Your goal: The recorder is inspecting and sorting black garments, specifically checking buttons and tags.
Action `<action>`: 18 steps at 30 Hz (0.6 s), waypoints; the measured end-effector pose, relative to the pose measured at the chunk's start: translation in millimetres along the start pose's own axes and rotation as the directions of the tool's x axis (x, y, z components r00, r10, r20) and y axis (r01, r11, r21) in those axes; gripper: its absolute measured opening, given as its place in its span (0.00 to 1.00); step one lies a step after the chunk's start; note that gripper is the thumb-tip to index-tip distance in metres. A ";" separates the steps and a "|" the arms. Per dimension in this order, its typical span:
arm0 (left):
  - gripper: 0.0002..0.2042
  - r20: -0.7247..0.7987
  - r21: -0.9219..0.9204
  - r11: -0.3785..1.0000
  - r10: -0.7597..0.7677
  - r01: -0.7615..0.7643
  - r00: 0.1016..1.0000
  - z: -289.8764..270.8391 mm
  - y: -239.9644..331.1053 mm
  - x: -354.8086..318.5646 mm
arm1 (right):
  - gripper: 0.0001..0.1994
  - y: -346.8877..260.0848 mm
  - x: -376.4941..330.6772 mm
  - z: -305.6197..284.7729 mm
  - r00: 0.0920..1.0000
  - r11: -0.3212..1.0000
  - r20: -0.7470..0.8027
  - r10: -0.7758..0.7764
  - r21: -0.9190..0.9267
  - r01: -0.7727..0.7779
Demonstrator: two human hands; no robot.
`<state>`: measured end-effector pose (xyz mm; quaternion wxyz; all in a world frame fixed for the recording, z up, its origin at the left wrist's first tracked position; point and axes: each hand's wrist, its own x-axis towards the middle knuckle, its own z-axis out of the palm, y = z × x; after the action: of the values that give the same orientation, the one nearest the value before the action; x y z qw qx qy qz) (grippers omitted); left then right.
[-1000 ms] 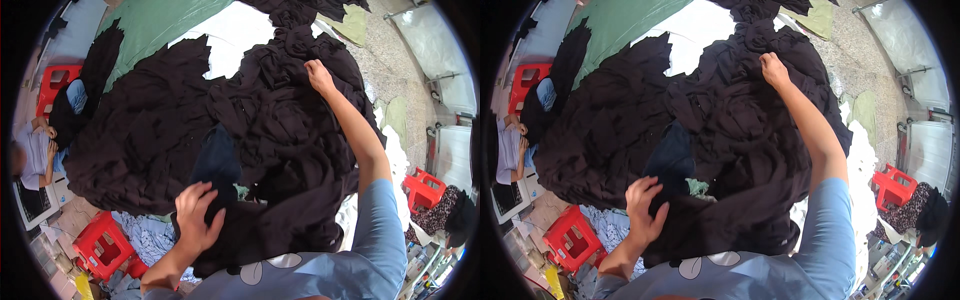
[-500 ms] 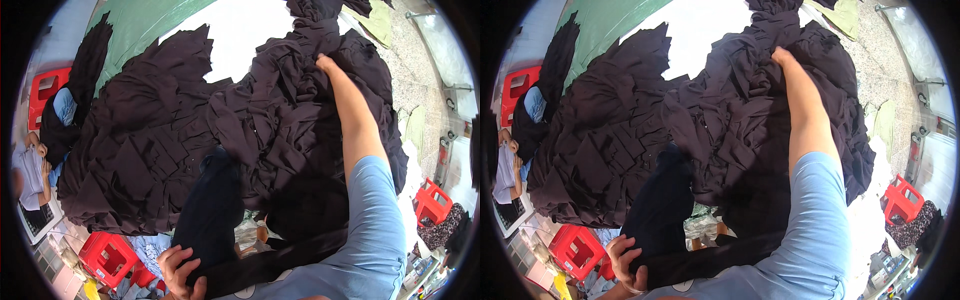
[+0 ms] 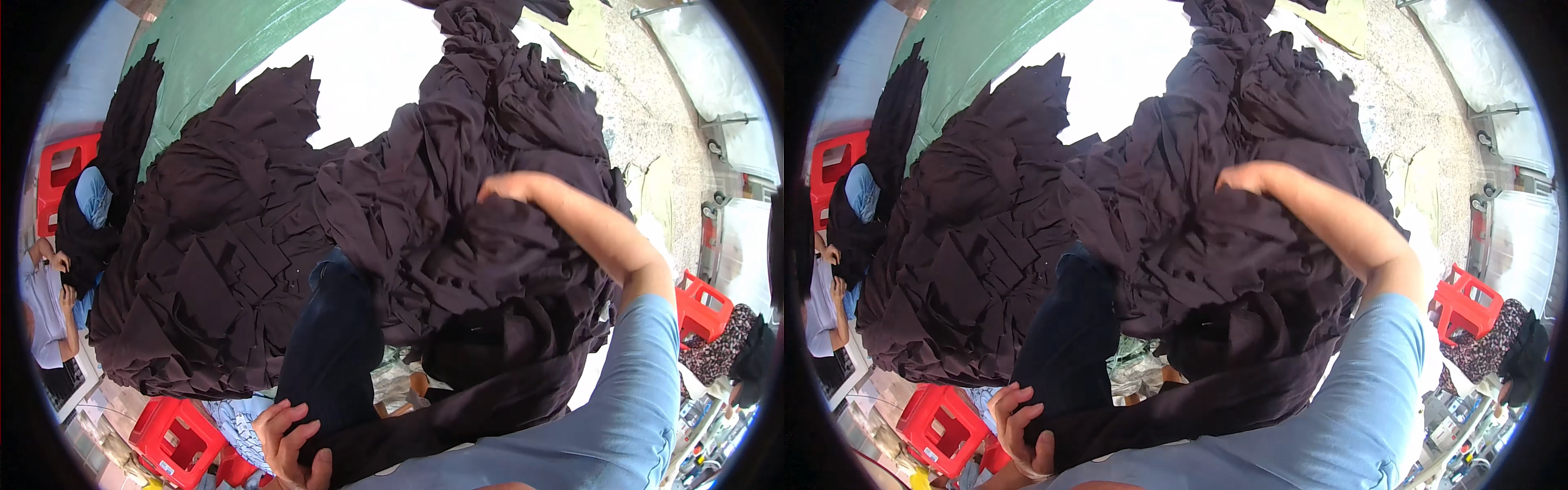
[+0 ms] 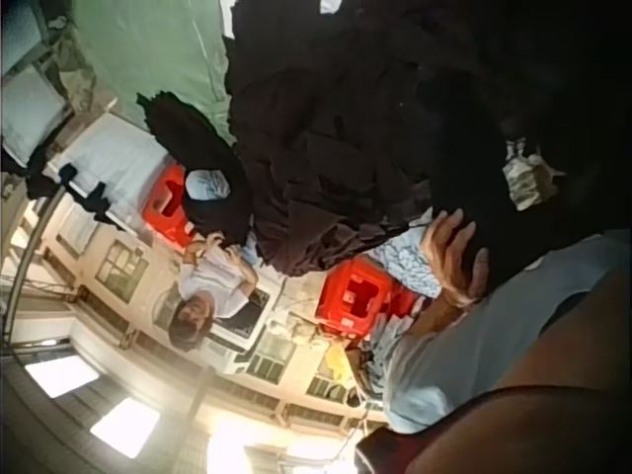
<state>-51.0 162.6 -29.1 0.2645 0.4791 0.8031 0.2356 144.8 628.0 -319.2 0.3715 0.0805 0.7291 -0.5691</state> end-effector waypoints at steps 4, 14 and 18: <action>0.17 -0.008 0.024 1.000 -0.019 0.019 1.000 -0.2 0.8 0.4 | 0.09 -26.5 1.9 -106.6 0.900 0.707 -0.429 0.074 -0.614 -0.351; 0.18 0.032 0.108 0.991 0.078 -0.081 0.996 -9.1 3.4 11.7 | 0.21 95.2 83.8 -196.0 0.411 0.686 -0.890 0.197 -0.174 -0.706; 0.17 0.013 0.085 0.992 0.090 -0.091 0.996 -7.7 -4.3 7.4 | 0.19 159.1 86.6 -190.5 0.311 0.663 -0.906 0.288 -0.046 -0.747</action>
<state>-61.8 166.5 -27.5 0.2364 0.5268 0.7888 0.2106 83.4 825.0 -482.1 0.1453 0.4920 0.8521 -0.1036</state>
